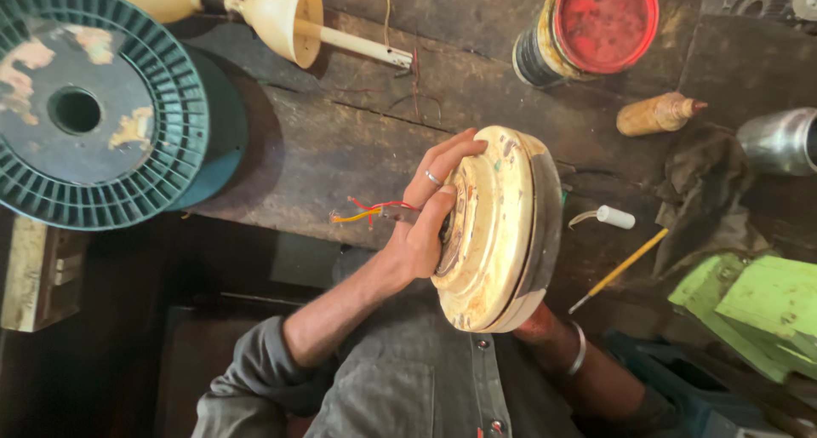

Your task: The person disassembles a small electrical motor, applies a dark viscous substance to the copper windings, and reassembles the housing. They use a screwdriver to adjust internal components and a cloth to wipe excess material from the casing.

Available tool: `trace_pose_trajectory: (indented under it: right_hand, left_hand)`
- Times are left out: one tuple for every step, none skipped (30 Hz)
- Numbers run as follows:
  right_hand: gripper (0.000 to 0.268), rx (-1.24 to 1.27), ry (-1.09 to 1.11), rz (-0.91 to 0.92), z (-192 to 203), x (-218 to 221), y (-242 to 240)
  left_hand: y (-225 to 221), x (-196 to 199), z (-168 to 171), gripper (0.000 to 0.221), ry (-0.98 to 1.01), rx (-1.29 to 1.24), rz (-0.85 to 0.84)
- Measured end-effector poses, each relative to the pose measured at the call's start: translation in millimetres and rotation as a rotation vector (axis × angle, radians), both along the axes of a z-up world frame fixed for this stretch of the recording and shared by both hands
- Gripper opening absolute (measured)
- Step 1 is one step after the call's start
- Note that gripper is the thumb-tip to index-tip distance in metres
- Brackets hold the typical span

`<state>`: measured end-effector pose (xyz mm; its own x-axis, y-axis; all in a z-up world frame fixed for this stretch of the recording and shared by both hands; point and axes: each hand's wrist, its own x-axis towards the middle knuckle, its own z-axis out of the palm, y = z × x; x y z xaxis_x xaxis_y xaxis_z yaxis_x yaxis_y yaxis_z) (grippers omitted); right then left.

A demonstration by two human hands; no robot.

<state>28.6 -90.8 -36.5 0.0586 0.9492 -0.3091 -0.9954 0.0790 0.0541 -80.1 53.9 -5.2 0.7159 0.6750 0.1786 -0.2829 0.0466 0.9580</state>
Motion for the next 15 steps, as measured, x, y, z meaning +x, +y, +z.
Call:
trace_pose_trajectory:
  right_hand:
    - [0.074,0.005,-0.009,-0.003,-2.3,-0.5,5.3]
    - [0.074,0.006,-0.027,-0.002,-5.7,-1.1,11.5]
    - [0.074,0.001,-0.051,-0.002,-8.0,-0.1,13.5]
    - [0.074,-0.005,-0.072,-0.002,-10.4,0.4,14.4]
    - [0.074,-0.008,-0.074,0.0,-14.0,-2.5,17.0]
    - [0.074,-0.009,-0.077,0.001,-16.8,-4.5,18.1]
    - [0.075,-0.014,-0.091,-0.014,-19.3,-2.5,18.5]
    - [0.075,-0.018,-0.102,-0.032,-22.4,-0.2,19.0]
    - [0.075,-0.038,-0.113,-0.055,-22.8,2.8,12.8]
    - [0.075,-0.049,-0.121,-0.068,-24.8,3.5,8.7]
    - [0.075,-0.055,-0.115,-0.069,-26.2,5.0,5.0]
    - [0.075,-0.062,-0.122,-0.078,-27.5,5.8,1.6]
    - [0.076,-0.065,-0.121,-0.073,-28.9,5.0,-1.3]
    - [0.076,-0.07,-0.12,-0.074,-30.1,4.5,-3.6]
    - [0.076,-0.072,-0.117,-0.072,-30.7,4.0,-6.3]
  left_hand:
    - [1.9,1.0,-3.4,0.051,-0.002,-0.002,-0.001]
    - [4.1,2.8,-7.9,0.051,-0.003,-0.004,-0.001]
    - [2.7,6.3,-13.4,0.052,-0.014,-0.063,0.006]
    - [1.3,10.4,-19.4,0.053,-0.024,-0.122,0.012]
    - [1.2,9.0,-24.8,0.054,-0.024,-0.177,0.026]
    - [-1.1,6.0,-29.0,0.055,-0.021,-0.206,0.046]
    - [-3.6,6.5,-32.8,0.056,-0.026,-0.236,0.052]
    - [-4.2,7.7,-36.6,0.056,-0.031,-0.266,0.058]
    - [-6.7,7.4,-40.1,0.057,-0.038,-0.287,0.059]
    - [-8.5,6.3,-42.8,0.057,-0.046,-0.307,0.06]
    - [-9.3,5.6,-44.4,0.057,-0.053,-0.323,0.066]
    - [-10.3,4.9,-44.9,0.057,-0.052,-0.309,0.062]
    - [-11.0,3.3,-44.5,0.057,-0.049,-0.294,0.062]
    - [-11.3,1.8,-43.6,0.057,-0.046,-0.28,0.061]
    - [-11.4,0.9,-42.2,0.056,-0.01,-0.2,0.078]
